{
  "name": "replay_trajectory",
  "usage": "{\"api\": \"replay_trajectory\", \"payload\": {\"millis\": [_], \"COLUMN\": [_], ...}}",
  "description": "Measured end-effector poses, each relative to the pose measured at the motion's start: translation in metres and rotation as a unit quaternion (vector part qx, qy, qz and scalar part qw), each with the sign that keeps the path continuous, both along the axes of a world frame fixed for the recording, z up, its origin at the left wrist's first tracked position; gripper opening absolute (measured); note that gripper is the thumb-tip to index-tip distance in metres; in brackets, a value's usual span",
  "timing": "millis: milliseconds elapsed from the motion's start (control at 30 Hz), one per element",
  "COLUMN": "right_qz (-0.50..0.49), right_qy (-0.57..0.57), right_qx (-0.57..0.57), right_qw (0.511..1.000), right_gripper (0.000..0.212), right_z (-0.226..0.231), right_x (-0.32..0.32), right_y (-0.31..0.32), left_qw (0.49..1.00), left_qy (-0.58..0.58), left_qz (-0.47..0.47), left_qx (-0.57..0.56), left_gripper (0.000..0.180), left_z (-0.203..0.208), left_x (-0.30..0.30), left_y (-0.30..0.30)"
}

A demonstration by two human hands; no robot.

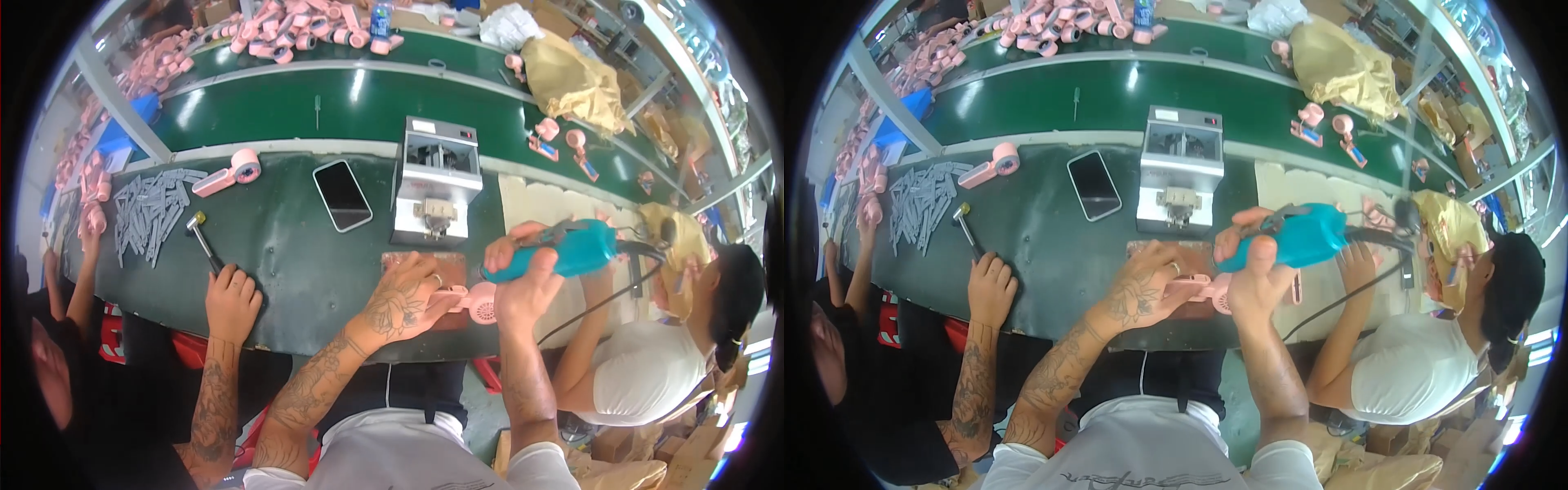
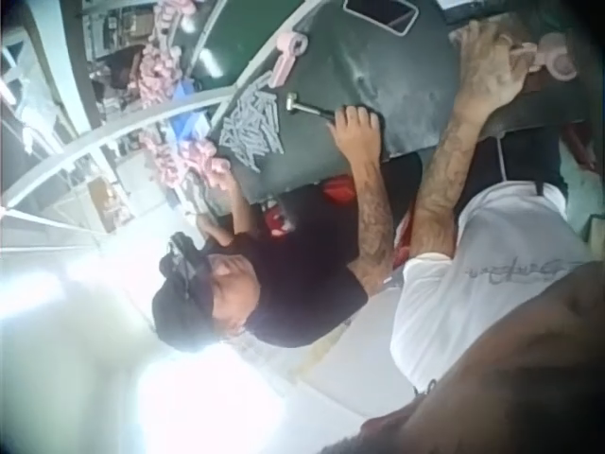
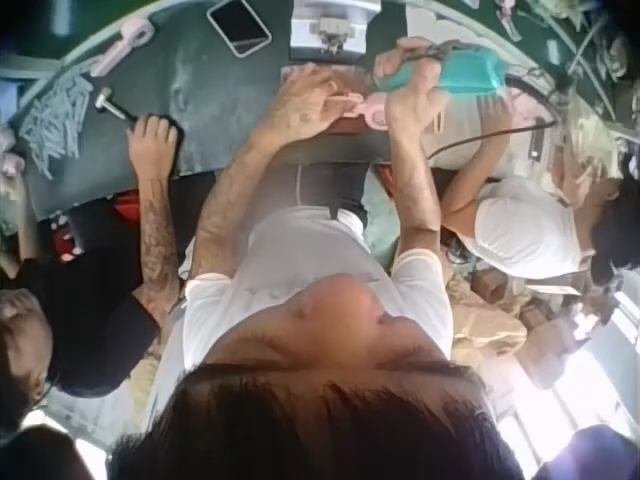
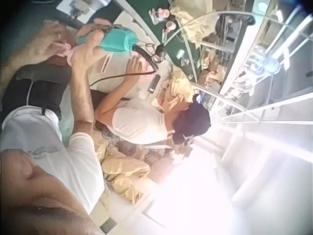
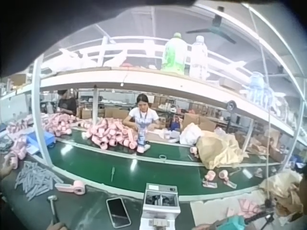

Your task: The person assembles handheld fans on a production line by fitting the plastic fan components together, driving screws into the casings using an electric screwdriver, and setting the assembled fans aside.

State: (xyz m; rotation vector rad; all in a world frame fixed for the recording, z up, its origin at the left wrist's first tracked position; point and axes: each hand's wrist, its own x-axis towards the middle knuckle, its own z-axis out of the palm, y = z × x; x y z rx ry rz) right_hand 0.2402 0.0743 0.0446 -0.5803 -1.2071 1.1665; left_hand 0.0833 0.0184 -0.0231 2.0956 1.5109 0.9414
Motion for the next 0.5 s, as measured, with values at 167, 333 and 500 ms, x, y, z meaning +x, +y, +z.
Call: {"api": "replay_trajectory", "payload": {"millis": [167,333,500], "right_qz": [-0.01,0.035,0.01], "right_qy": [-0.041,-0.066,-0.11], "right_qx": [0.045,0.066,0.074], "right_qw": [0.998,0.995,0.991], "right_gripper": [0.058,0.041,0.036], "right_z": [-0.005,-0.014,-0.009], "right_x": [-0.032,-0.056,-0.069], "right_y": [0.036,0.057,0.062], "left_qw": [1.0,0.993,0.987], "left_qy": [0.017,-0.044,0.008], "left_qz": [0.016,0.044,0.066], "left_qx": [0.02,0.102,0.145], "left_gripper": [0.027,0.027,0.029], "left_z": [-0.014,-0.022,-0.025], "left_x": [-0.001,-0.001,-0.002], "left_y": [-0.002,-0.005,-0.002]}}
